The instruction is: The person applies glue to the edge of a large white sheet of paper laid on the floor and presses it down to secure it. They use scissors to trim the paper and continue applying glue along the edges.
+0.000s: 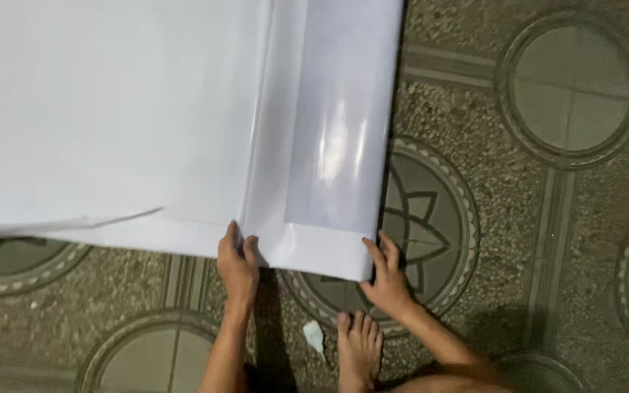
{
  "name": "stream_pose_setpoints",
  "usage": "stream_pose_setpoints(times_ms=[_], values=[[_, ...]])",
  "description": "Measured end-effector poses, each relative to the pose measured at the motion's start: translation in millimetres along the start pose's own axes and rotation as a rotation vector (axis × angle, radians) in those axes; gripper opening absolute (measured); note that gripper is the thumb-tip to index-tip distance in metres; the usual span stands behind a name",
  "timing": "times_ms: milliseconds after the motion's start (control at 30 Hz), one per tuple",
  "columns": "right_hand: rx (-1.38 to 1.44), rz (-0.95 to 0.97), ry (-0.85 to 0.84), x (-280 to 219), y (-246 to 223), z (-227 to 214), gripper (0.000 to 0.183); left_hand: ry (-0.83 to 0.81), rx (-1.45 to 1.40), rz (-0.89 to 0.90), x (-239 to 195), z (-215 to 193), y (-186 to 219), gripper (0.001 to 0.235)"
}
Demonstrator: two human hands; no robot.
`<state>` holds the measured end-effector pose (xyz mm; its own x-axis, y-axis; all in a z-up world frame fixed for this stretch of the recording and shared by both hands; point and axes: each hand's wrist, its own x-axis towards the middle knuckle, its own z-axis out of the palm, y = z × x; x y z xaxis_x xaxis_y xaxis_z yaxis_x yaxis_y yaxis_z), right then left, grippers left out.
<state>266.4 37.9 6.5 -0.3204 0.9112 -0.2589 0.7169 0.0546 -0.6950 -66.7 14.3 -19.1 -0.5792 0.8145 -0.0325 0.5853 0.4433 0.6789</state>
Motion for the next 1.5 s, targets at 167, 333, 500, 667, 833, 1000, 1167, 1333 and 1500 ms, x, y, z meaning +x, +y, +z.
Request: stream_pose_setpoints(times_ms=[167,333,500,667,833,1000,1167,1333,1500], values=[[-0.220,-0.076,0.149,-16,11,2,0.099,-0.049,-0.105,-0.006,-17,0,31,0.050],[-0.319,-0.135,0.147,-22,30,11,0.097,0.038,-0.161,0.028,-16,1,18,0.045],[-0.315,-0.271,0.022,-3,2,8,0.079,0.290,-0.139,-0.053,19,-25,7,0.035],[-0.008,-0.138,-0.088,5,-15,13,0.071,0.386,-0.169,-0.159,53,-29,-34,0.034],[0.250,0.042,0.035,23,-28,5,0.075,0.450,-0.124,-0.161,53,-21,-40,0.022],[0.487,0.358,-0.071,57,-9,-2,0.091,0.433,-0.183,-0.187,56,-19,-46,0.028],[0.626,0.449,-0.005,96,3,17,0.088,0.232,-0.116,-0.058,38,-57,-8,0.032],[0.706,0.479,0.076,95,-16,3,0.071,0.253,0.147,-0.294,12,-56,4,0.061],[0.853,0.443,0.145,100,12,19,0.054,0.479,-0.494,-0.525,15,-8,-30,0.108]])
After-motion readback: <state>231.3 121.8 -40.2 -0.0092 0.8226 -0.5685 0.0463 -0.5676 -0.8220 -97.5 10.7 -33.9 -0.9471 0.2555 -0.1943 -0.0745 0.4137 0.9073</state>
